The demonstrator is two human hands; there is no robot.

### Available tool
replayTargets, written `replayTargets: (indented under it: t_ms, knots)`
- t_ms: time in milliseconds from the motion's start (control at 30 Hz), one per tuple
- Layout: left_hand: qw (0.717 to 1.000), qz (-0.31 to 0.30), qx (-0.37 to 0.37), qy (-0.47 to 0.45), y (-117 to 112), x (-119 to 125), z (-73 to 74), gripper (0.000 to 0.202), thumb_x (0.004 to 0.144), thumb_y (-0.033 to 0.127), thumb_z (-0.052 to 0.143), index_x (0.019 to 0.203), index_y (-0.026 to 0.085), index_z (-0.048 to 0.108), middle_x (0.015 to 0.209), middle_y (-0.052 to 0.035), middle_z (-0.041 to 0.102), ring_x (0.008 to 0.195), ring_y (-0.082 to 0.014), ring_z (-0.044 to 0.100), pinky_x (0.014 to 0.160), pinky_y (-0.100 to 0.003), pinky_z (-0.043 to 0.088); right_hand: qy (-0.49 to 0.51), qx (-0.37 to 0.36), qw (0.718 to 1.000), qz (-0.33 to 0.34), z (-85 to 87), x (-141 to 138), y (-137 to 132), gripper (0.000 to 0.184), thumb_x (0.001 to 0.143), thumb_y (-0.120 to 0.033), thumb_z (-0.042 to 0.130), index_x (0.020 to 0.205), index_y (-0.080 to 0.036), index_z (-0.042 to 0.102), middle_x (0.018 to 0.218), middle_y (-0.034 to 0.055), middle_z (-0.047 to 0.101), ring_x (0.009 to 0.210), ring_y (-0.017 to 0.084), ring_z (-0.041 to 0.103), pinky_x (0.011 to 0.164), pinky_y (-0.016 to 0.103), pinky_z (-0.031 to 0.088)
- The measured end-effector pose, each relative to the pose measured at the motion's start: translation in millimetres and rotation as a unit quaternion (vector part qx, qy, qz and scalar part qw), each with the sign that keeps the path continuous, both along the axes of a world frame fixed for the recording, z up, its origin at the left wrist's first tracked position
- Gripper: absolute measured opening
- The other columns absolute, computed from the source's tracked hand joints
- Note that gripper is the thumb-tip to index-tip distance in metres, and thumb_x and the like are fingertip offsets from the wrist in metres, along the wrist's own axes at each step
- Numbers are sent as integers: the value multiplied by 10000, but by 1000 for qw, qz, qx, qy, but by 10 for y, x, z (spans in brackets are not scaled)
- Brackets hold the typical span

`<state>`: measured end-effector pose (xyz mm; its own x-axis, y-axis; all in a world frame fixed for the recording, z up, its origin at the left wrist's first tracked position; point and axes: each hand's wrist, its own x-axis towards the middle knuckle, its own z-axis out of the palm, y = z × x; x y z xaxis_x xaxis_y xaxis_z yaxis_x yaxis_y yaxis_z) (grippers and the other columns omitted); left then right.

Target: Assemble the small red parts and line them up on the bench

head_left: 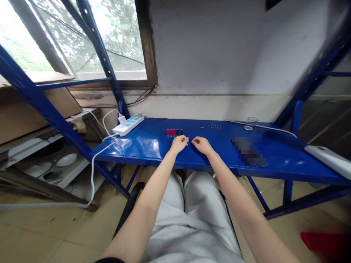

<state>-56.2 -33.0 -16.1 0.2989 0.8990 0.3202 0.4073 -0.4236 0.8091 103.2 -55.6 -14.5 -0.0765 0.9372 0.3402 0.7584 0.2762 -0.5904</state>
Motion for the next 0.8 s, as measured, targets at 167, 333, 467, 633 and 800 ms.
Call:
replayTargets:
  t_ms: [167, 333, 467, 633, 800]
  knots:
    - [1000, 1, -1, -8, 11, -1, -18, 266, 791, 340, 447, 670, 156, 595, 591, -16, 615, 526, -103, 527, 579, -228, 407, 3, -2, 1000, 2, 10, -4, -12, 152, 768, -247, 490, 748, -184, 626, 718, 33, 640, 655, 139, 552, 597, 238, 383]
    - [1000, 4, -3, -25, 1, 6, -14, 259, 787, 339, 456, 666, 154, 591, 576, -13, 608, 505, -96, 520, 551, -216, 399, -8, 0, 1000, 0, 5, -12, -11, 150, 773, -241, 488, 753, -185, 626, 702, 30, 633, 638, 137, 546, 593, 237, 380]
    - [990, 97, 23, -96, -11, -14, 29, 261, 794, 348, 449, 670, 161, 582, 546, 1, 584, 482, -90, 510, 533, -208, 392, -41, 23, 999, -2, -33, -10, 48, 153, 767, -214, 487, 787, -189, 636, 758, 40, 632, 671, 140, 548, 614, 238, 390]
    - [953, 220, 40, -206, 8, -63, 75, 262, 808, 352, 430, 679, 166, 561, 500, 24, 525, 426, -80, 469, 481, -198, 371, -67, 33, 997, 3, -17, -78, 191, 183, 775, -232, 494, 878, -190, 640, 867, 55, 634, 767, 152, 561, 673, 247, 412]
    - [935, 234, 22, -266, 18, -73, 86, 264, 803, 368, 436, 673, 166, 545, 480, 35, 489, 366, -70, 413, 422, -198, 337, -84, -13, 996, -18, 80, -287, 336, 210, 757, -343, 552, 896, -209, 635, 944, 51, 640, 879, 182, 559, 739, 288, 408]
